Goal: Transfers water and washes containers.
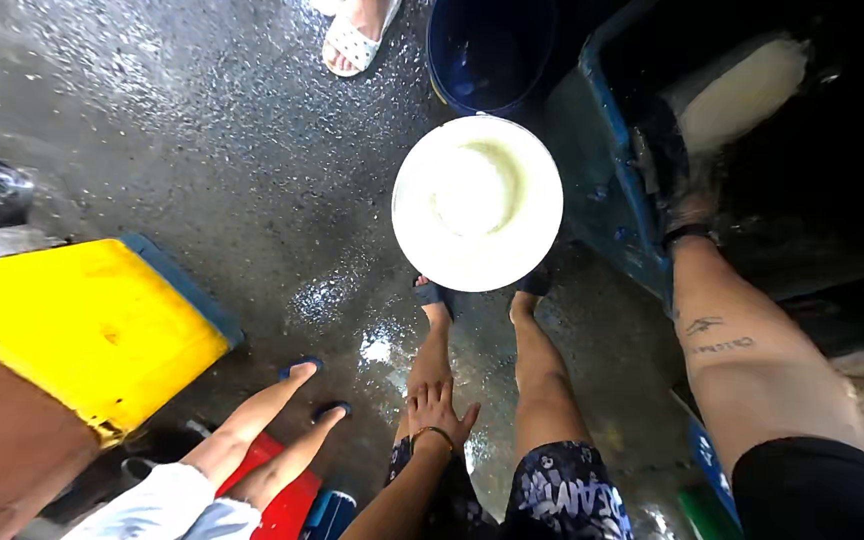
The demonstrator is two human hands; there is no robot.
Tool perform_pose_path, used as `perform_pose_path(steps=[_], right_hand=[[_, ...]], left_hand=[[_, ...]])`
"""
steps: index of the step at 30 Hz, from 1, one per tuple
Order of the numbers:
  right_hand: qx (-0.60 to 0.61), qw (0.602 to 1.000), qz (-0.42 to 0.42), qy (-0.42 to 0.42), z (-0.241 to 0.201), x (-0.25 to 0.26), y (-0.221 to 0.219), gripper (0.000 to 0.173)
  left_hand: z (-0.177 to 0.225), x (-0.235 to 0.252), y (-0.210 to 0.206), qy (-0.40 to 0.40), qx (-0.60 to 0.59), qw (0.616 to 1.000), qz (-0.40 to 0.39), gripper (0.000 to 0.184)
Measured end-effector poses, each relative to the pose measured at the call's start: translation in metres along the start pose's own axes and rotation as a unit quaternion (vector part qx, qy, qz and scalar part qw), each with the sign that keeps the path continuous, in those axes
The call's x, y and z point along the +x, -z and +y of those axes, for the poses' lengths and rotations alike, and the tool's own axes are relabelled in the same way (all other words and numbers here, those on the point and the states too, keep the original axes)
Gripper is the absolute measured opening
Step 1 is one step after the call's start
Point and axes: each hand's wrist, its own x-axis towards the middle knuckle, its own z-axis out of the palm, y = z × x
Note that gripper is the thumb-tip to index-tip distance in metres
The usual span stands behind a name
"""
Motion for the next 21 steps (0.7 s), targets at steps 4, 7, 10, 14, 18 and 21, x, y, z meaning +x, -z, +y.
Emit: perform_pose_path(steps=[4,7,10,14,18,21], right_hand=[[0.024,0.999,-0.016,-0.028,-0.016,-0.018,0.007,0.052],[0.088,0.995,0.016,-0.050,-0.007,-0.018,0.022,0.048],[0.079,0.995,0.027,-0.047,-0.006,-0.022,0.036,0.055],[0.150,0.987,0.048,0.013,0.006,-0.055,0.061,0.070],[0.222,0.972,0.068,0.032,0.000,-0.110,0.101,0.064],[0.245,0.965,0.081,0.040,-0.018,-0.158,0.130,0.059]], left_hand=[[0.003,0.000,-0.009,0.008,0.012,1.000,-0.019,0.095],[0.009,0.000,-0.014,0.001,0.016,1.000,-0.016,0.091],[0.005,-0.001,-0.022,0.002,0.023,1.000,-0.011,0.090],[0.002,-0.002,-0.028,-0.003,0.023,1.000,-0.004,0.090],[-0.005,-0.003,-0.031,-0.007,0.024,1.000,0.005,0.090],[-0.007,-0.004,-0.029,-0.016,0.023,1.000,0.011,0.090]])
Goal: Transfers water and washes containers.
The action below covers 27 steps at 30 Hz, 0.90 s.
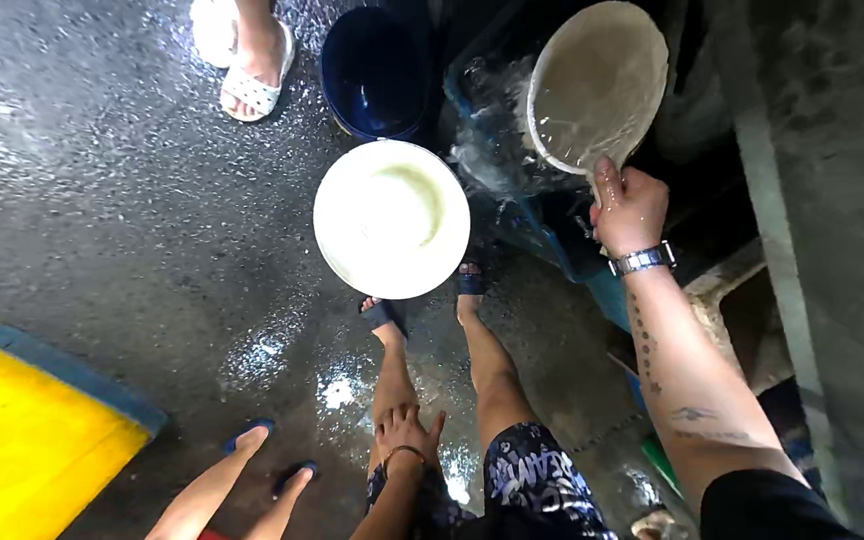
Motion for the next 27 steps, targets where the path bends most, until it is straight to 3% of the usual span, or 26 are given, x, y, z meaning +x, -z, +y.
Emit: perform_pose_path(steps=[6,13,18,22,27], right_hand=[[0.064,0.995,-0.050,0.058,-0.023,-0.082,-0.015,0.059],[0.087,0.985,-0.134,0.070,0.004,-0.122,-0.129,0.049],[-0.050,0.972,-0.224,0.045,0.015,-0.103,-0.210,0.056],[-0.214,0.928,-0.305,0.022,-0.010,-0.080,-0.248,0.058],[-0.277,0.921,-0.268,0.057,-0.009,-0.078,-0.296,0.048]], left_hand=[[-0.011,-0.006,0.012,-0.009,-0.016,1.000,0.001,0.089],[-0.035,-0.008,0.017,-0.013,-0.062,0.998,0.007,0.089],[-0.049,-0.005,0.019,-0.018,-0.071,0.997,0.019,0.092],[-0.057,-0.004,0.019,-0.019,-0.080,0.997,0.012,0.091],[-0.063,-0.005,0.016,-0.024,-0.076,0.997,0.000,0.092]])
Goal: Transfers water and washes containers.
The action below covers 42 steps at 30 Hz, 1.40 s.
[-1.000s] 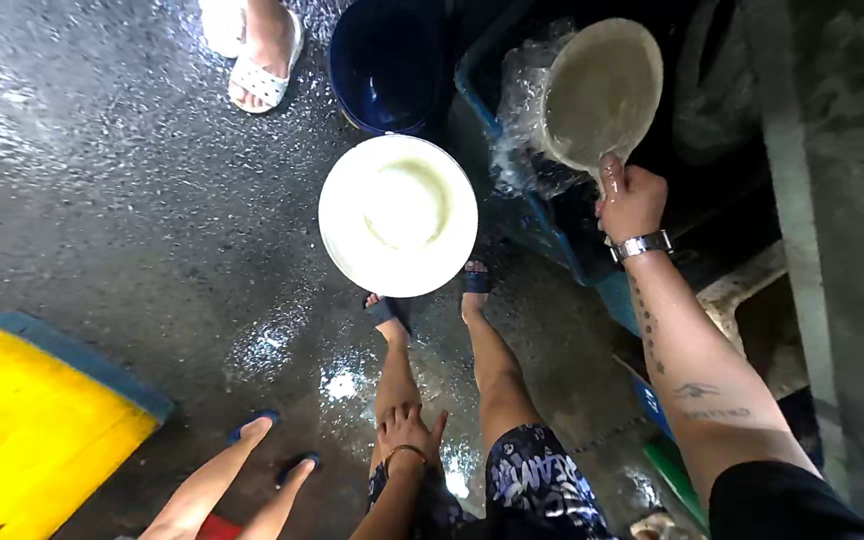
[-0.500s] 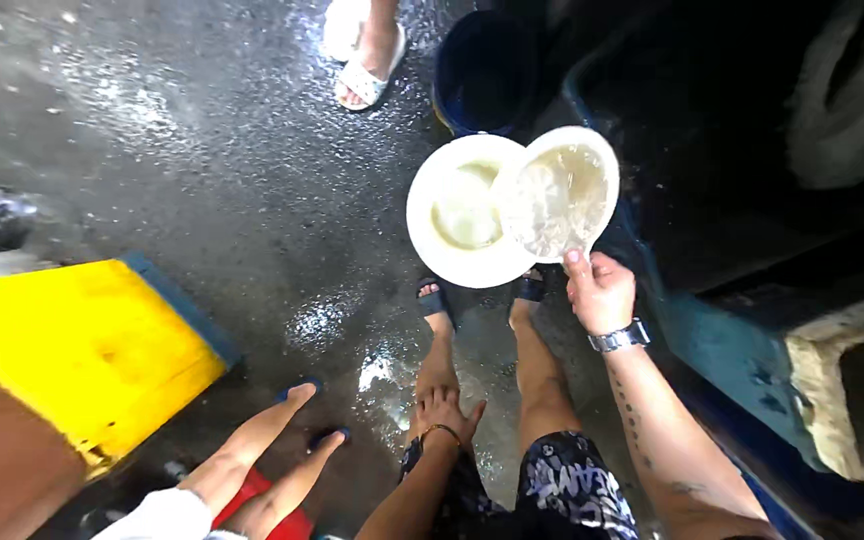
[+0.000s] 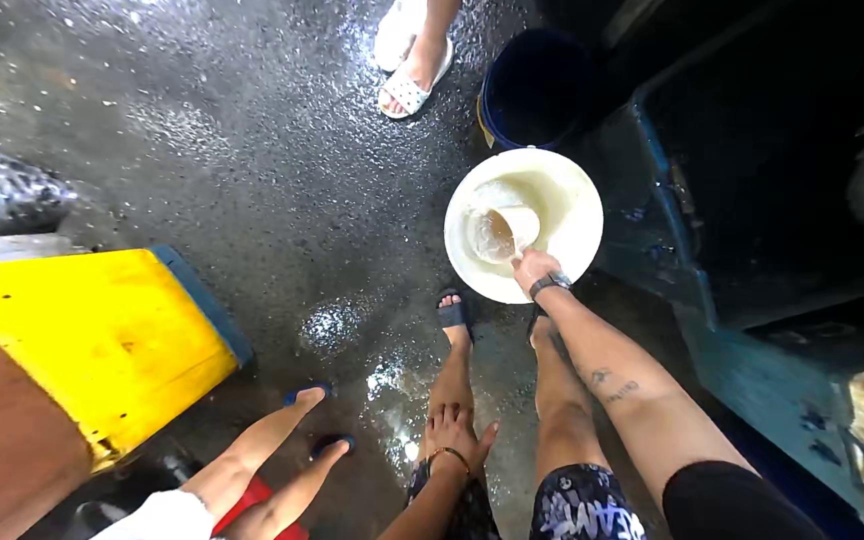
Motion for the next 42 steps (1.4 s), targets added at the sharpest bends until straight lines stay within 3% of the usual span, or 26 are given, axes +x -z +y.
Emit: perform_pose_path(steps=[2,4,6,11,17,20,22,24,27,31,37,42], right_hand=[[-0.032,0.999,-0.003,-0.009,-0.005,0.010,-0.009,0.044],[-0.095,0.994,-0.036,-0.035,-0.013,0.025,-0.006,0.057],[-0.141,0.989,-0.034,-0.030,-0.014,0.028,0.005,0.057],[-0.141,0.976,0.133,0.097,0.010,-0.004,0.028,0.037],[-0.070,0.961,0.246,0.107,0.060,-0.055,0.082,0.031],[0.025,0.956,0.290,0.040,0.100,-0.084,0.123,0.039],[0.096,0.943,0.316,-0.037,0.139,-0.083,0.148,0.054],[0.043,0.938,0.335,-0.080,0.178,-0.066,0.172,0.058],[0.038,0.932,0.328,-0.148,0.225,-0.028,0.192,0.066],[0.024,0.939,0.285,-0.190,0.259,0.021,0.187,0.056],[0.065,0.962,0.207,-0.167,0.261,0.068,0.166,0.055],[0.091,0.972,0.159,-0.146,0.238,0.066,0.169,0.056]], left_hand=[[-0.004,0.001,0.000,0.002,-0.007,1.000,-0.001,0.091],[-0.008,0.003,-0.001,0.006,-0.016,1.000,0.000,0.089],[-0.010,0.002,-0.004,0.007,-0.022,1.000,0.004,0.087],[-0.008,0.001,-0.001,0.004,-0.022,1.000,0.008,0.085],[0.006,0.000,-0.001,0.008,-0.011,1.000,0.007,0.089],[0.017,0.002,-0.001,0.017,-0.001,1.000,0.003,0.090],[0.027,0.002,-0.004,0.021,0.003,1.000,0.005,0.091],[0.035,0.003,-0.005,0.026,0.007,1.000,0.000,0.092],[0.047,0.004,-0.010,0.033,0.017,0.999,0.004,0.092],[0.059,0.005,-0.017,0.041,0.027,0.999,0.000,0.089],[0.076,0.005,-0.020,0.057,0.047,0.997,-0.026,0.084],[0.085,0.002,-0.018,0.062,0.039,0.996,-0.049,0.081]])
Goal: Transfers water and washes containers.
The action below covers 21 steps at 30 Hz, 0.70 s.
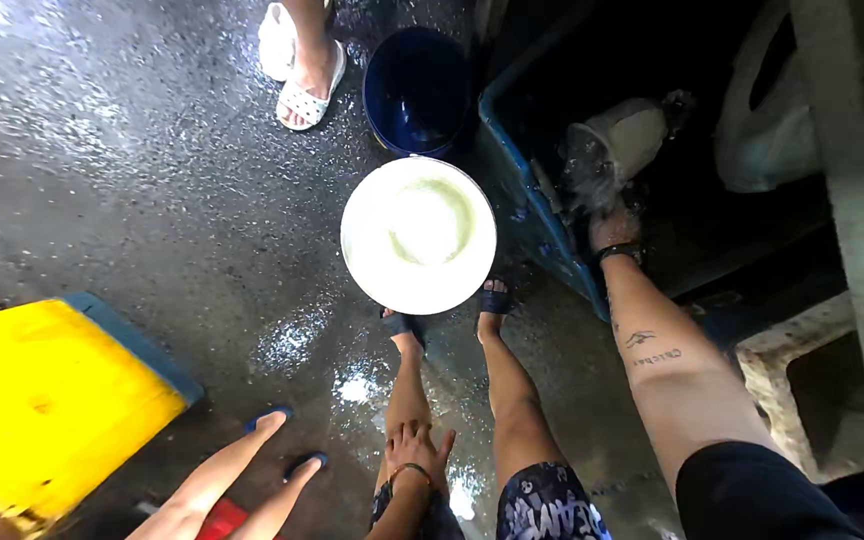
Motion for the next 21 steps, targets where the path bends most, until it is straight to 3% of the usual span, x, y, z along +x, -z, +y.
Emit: perform_pose_path(steps=[5,12,16,21], right_hand=[[0.113,0.991,0.069,-0.038,-0.008,-0.020,0.024,0.058],[0.286,0.955,0.078,0.002,-0.002,-0.059,0.063,0.058],[0.309,0.947,0.080,0.021,-0.018,-0.112,0.097,0.048],[0.295,0.953,0.039,0.053,-0.038,-0.181,0.100,0.058]], left_hand=[[0.000,0.000,-0.002,-0.002,-0.003,1.000,0.013,0.083],[-0.013,0.009,-0.013,-0.006,0.003,0.999,0.052,0.087],[-0.017,0.009,-0.012,-0.010,0.011,0.998,0.060,0.086],[-0.024,0.007,-0.007,-0.016,0.015,0.998,0.058,0.088]])
